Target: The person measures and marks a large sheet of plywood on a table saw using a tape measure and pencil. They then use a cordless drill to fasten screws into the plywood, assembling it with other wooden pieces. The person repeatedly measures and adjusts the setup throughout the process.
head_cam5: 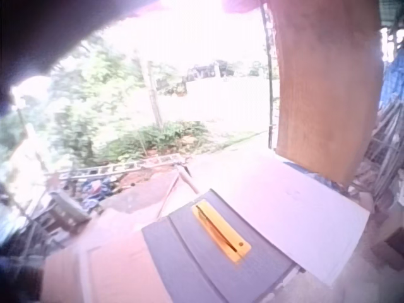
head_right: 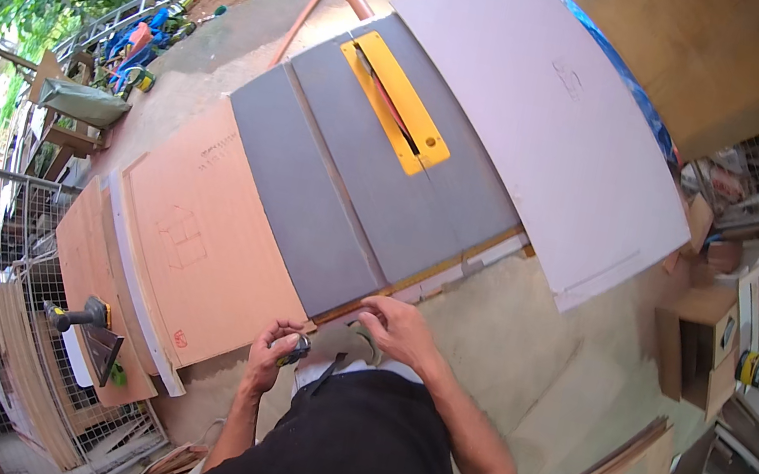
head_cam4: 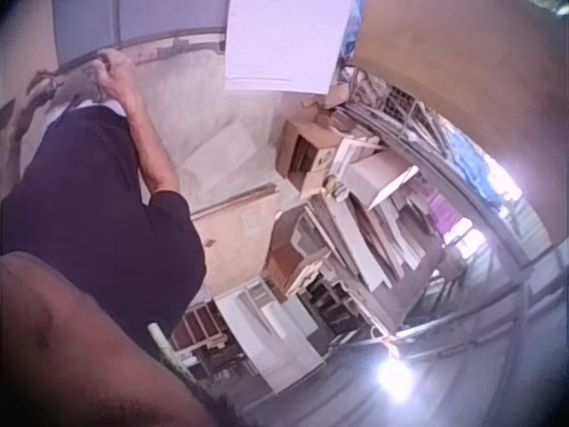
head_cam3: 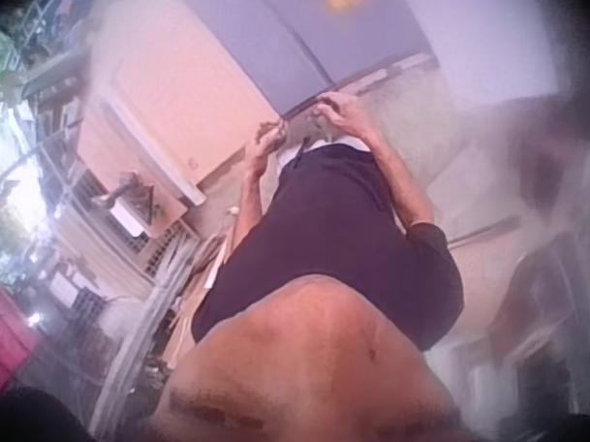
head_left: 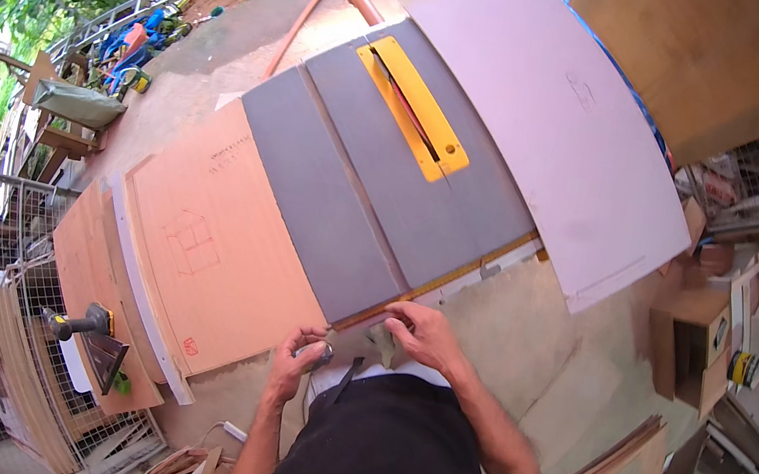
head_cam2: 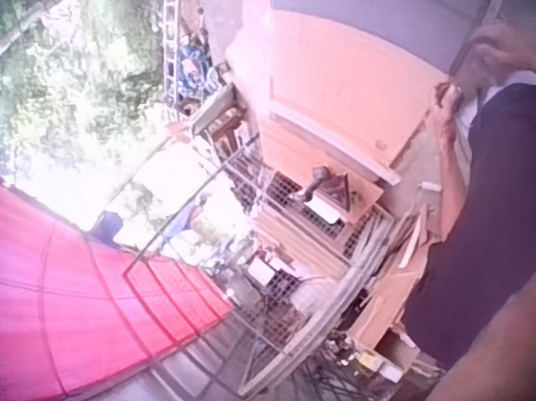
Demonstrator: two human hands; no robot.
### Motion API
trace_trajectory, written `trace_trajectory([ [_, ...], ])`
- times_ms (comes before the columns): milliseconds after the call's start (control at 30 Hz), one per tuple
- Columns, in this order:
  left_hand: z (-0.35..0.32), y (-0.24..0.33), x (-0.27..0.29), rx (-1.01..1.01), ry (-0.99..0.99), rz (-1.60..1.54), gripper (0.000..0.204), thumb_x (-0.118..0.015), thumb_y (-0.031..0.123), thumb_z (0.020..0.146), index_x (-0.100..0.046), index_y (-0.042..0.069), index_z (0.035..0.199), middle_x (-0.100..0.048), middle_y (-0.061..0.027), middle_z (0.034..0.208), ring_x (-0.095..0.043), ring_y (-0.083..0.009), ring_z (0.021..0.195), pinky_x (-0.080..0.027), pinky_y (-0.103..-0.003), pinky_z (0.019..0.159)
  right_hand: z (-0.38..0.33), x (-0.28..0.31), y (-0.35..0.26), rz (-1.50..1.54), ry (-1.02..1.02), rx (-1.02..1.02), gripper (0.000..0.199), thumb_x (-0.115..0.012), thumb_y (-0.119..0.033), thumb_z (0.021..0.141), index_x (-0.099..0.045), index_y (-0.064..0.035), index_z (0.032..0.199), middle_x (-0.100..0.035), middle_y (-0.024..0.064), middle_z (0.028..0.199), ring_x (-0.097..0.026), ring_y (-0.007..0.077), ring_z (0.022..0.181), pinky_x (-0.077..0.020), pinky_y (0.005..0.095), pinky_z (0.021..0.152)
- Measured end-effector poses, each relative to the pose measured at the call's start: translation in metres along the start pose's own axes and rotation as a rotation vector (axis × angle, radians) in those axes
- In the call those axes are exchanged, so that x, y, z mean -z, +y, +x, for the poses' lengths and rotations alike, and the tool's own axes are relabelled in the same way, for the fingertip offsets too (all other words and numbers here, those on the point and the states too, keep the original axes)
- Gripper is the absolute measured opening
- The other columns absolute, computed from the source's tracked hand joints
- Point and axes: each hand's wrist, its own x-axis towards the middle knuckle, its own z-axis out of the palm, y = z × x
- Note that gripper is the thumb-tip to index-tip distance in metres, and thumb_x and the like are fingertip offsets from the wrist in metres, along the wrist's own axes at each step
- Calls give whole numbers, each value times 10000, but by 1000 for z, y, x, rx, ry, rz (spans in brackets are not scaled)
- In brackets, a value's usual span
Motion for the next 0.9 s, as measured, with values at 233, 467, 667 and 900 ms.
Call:
trace_trajectory([
  [233,4,10,-34,-23,-96,51,473,-828,277,971,-663,24,1335,-705,-82,1201,-691,-176,1096,-574,-371,994,1,-23,-5,164,-435,-76,385,-643,-366,1100,-778,-26,1219,-815,121,992,-749,238,837,-596,390,792],
  [467,17,36,-64,-20,-215,314,569,-846,355,974,-635,31,1392,-706,-106,1235,-695,-230,1182,-547,-390,1044,-1,-17,10,346,-514,-286,353,-686,-346,1085,-746,1,1061,-773,59,886,-715,127,758,-590,308,676],
  [667,21,44,-67,-8,-311,366,556,-823,315,986,-628,5,1405,-762,-147,1284,-716,-221,1218,-547,-387,1063,-5,-23,16,310,-430,-266,432,-682,-432,1091,-728,-11,1003,-745,48,815,-686,125,680,-558,314,600],
  [900,23,45,-64,-11,-324,372,517,-796,281,1003,-627,0,1403,-757,-135,1288,-706,-210,1238,-534,-381,1091,-3,-26,12,262,-395,-264,507,-685,-498,1077,-703,-16,921,-697,45,736,-639,123,624,-503,323,550],
])
